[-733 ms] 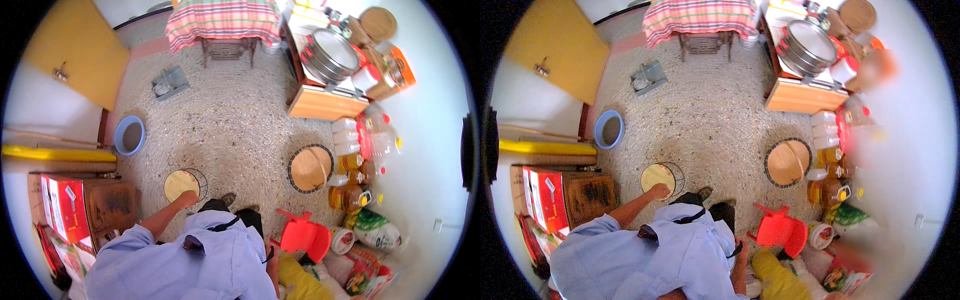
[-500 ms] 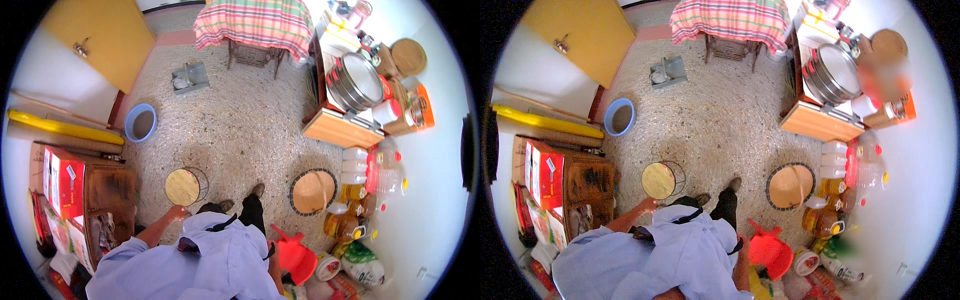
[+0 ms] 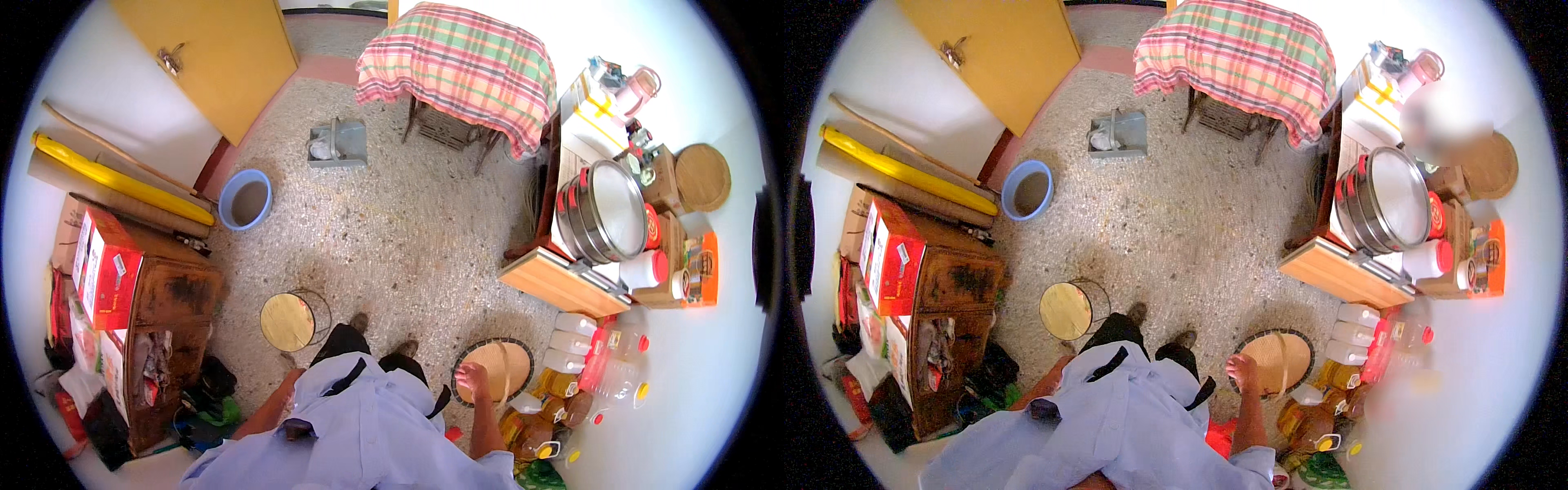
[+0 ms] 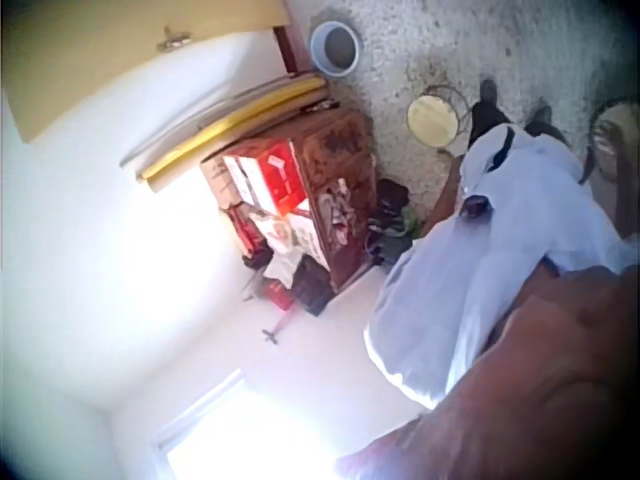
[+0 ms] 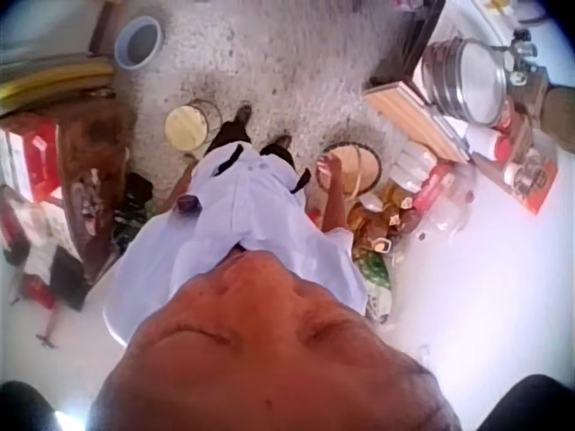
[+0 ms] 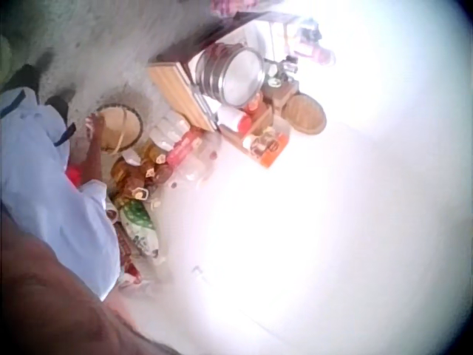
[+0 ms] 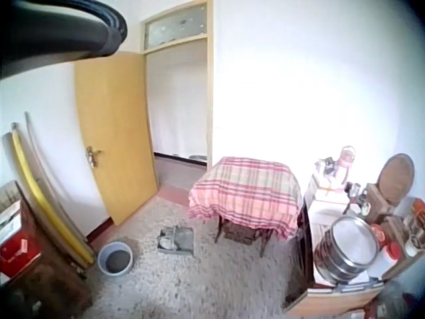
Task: The person organizes various items in a storage area, moving a green plastic bag, a pair of boots, a blue suitcase, and a small red chair. They then pick up a metal dustpan and a cloth, wiping the dustpan before moving a large woven tray.
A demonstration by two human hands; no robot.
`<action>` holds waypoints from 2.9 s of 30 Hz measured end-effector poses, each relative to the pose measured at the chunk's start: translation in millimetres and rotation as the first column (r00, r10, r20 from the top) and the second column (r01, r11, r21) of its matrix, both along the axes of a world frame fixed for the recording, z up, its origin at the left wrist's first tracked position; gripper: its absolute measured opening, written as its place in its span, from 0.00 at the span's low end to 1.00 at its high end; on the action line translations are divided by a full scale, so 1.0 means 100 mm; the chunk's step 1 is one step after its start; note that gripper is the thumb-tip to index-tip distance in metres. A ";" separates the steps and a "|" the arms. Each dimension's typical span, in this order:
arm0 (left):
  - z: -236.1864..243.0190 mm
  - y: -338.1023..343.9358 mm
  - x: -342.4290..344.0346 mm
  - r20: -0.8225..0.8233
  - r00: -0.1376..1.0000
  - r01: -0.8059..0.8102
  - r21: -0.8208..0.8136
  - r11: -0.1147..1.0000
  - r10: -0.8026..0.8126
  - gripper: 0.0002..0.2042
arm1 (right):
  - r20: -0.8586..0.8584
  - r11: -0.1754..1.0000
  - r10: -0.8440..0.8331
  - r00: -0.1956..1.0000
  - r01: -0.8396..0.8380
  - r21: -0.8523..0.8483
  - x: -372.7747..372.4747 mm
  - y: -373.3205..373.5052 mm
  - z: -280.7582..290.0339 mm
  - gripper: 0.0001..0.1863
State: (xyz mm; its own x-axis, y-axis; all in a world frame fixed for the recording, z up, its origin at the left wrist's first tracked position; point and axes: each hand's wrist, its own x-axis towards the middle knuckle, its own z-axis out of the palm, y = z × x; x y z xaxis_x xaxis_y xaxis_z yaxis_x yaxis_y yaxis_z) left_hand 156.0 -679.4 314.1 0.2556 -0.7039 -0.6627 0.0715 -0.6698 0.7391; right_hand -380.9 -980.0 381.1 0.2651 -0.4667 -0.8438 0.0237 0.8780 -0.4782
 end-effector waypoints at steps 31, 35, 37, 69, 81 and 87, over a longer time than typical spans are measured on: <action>0.68 -3.91 2.32 0.001 0.976 0.215 0.158 0.964 -0.218 0.08 | -0.367 0.791 0.408 0.836 -0.524 -0.316 2.46 -2.63 -0.04 0.06; 0.84 -4.23 1.89 0.171 0.917 0.318 0.234 0.919 -0.361 0.08 | -0.389 0.641 0.499 0.775 -0.632 -0.436 2.34 -3.34 -0.37 0.04; 1.09 -4.70 1.80 0.248 0.874 0.351 0.271 0.896 -0.417 0.08 | -0.065 0.888 0.346 0.936 -0.349 -0.301 2.37 -3.76 -0.38 0.06; 0.07 -8.71 5.05 0.243 0.355 0.742 0.514 0.430 -0.903 0.11 | -0.470 0.920 -0.064 0.881 0.234 0.313 6.39 -2.01 0.42 0.12; -1.74 -9.58 4.98 0.380 0.224 0.806 0.446 0.390 -0.897 0.26 | -0.519 0.798 -0.162 0.839 0.420 0.431 7.09 -1.68 0.08 0.12; -2.42 -10.30 5.17 0.411 0.275 0.803 0.399 0.443 -0.869 0.25 | -0.556 0.705 -0.189 0.809 0.506 0.497 7.39 -1.56 -0.02 0.12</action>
State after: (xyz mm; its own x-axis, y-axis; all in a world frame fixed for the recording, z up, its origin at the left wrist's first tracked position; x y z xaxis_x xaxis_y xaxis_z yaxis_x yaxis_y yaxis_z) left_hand 673.1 -1709.2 71.7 -0.1447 -0.6800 -0.7188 -0.9088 -0.1959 0.3683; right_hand 358.4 -1135.8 378.9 -0.2731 0.1972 -0.9416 0.3210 0.9413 0.1040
